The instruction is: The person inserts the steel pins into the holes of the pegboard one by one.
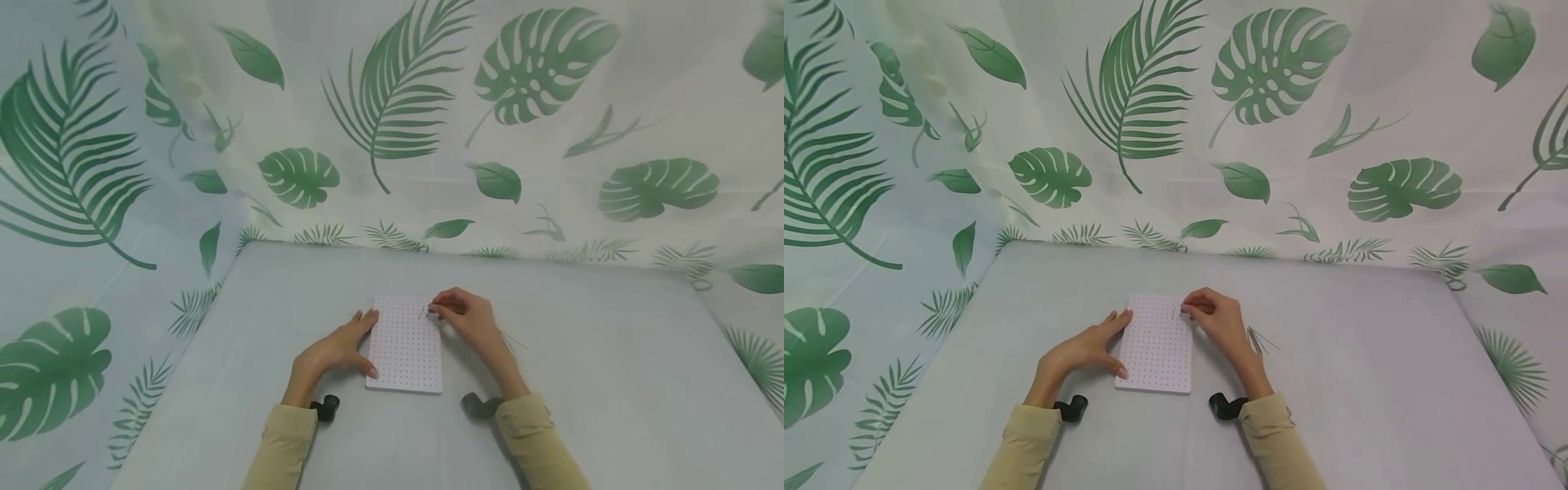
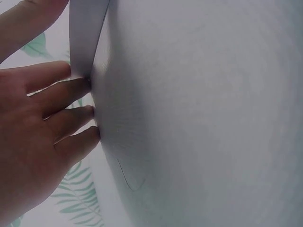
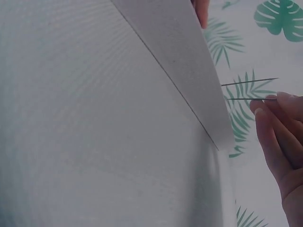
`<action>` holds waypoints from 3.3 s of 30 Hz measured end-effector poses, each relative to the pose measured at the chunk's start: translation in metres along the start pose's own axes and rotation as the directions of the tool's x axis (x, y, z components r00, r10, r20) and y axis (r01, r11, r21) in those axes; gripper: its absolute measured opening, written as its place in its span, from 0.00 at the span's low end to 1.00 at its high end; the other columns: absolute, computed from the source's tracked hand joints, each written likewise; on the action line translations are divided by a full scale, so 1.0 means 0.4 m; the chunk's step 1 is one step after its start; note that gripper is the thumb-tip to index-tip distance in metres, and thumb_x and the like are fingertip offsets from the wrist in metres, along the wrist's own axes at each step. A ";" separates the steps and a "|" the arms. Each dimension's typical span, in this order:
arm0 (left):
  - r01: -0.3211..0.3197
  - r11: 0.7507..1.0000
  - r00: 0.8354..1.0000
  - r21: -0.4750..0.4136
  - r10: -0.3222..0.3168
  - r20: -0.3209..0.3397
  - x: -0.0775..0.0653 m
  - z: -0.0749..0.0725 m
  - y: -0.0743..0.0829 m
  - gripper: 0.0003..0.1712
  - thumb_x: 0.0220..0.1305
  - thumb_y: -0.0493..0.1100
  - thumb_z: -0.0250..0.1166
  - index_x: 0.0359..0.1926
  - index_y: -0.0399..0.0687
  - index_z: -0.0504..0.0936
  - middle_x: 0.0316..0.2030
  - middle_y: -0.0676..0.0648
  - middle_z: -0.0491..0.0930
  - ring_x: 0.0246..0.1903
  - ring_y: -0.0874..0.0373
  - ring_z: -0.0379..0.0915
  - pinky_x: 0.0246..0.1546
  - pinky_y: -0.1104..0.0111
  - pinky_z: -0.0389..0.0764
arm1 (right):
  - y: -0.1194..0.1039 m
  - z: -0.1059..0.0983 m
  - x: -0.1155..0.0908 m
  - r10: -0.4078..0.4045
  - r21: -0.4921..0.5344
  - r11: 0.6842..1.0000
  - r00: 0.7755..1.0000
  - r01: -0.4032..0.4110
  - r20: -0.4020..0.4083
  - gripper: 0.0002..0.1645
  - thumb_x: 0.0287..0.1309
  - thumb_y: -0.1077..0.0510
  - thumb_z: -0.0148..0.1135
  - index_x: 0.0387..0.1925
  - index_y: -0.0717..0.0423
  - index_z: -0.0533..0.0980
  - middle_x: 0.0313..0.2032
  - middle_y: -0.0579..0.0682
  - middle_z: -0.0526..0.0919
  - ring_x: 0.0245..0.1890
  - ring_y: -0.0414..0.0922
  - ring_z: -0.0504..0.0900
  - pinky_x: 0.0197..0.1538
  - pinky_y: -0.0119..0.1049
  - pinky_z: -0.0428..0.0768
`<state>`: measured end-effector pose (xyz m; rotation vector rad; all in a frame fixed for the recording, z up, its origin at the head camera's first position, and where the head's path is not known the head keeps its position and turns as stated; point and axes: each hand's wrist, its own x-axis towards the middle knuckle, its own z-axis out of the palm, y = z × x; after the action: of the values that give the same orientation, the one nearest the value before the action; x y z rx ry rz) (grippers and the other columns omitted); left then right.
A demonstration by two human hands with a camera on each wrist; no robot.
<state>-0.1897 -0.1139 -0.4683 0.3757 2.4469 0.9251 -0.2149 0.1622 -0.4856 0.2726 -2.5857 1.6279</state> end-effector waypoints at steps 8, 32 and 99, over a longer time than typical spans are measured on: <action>0.002 1.000 1.000 -0.002 -0.002 0.001 -0.001 0.000 0.003 0.66 0.47 0.44 0.83 0.82 0.45 0.54 0.81 0.35 0.46 0.81 0.38 0.41 0.77 0.43 0.53 | 0.007 0.014 -0.003 -0.039 -0.034 0.999 0.999 0.038 -0.009 0.06 0.59 0.67 0.72 0.38 0.60 0.85 0.37 0.56 0.91 0.35 0.48 0.91 0.37 0.25 0.84; -0.001 1.000 1.000 0.012 0.001 0.002 0.004 0.000 0.005 0.66 0.46 0.43 0.84 0.81 0.43 0.54 0.81 0.39 0.48 0.82 0.42 0.40 0.78 0.45 0.52 | 0.021 -0.010 -0.016 -0.088 -0.175 0.981 0.996 0.082 -0.028 0.14 0.59 0.64 0.73 0.47 0.58 0.83 0.41 0.53 0.91 0.41 0.49 0.89 0.48 0.42 0.87; -0.014 1.000 1.000 0.017 0.014 0.012 0.005 -0.001 -0.004 0.67 0.46 0.45 0.84 0.82 0.45 0.53 0.81 0.38 0.47 0.82 0.41 0.39 0.78 0.44 0.51 | 0.145 -0.284 -0.113 0.156 -0.326 0.942 0.963 -0.078 0.221 0.26 0.52 0.57 0.77 0.53 0.55 0.81 0.62 0.62 0.77 0.69 0.65 0.68 0.73 0.66 0.61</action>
<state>-0.1916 -0.1145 -0.4700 0.4035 2.4459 0.9057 -0.1851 0.2941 -0.4946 0.3170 -3.0505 1.2484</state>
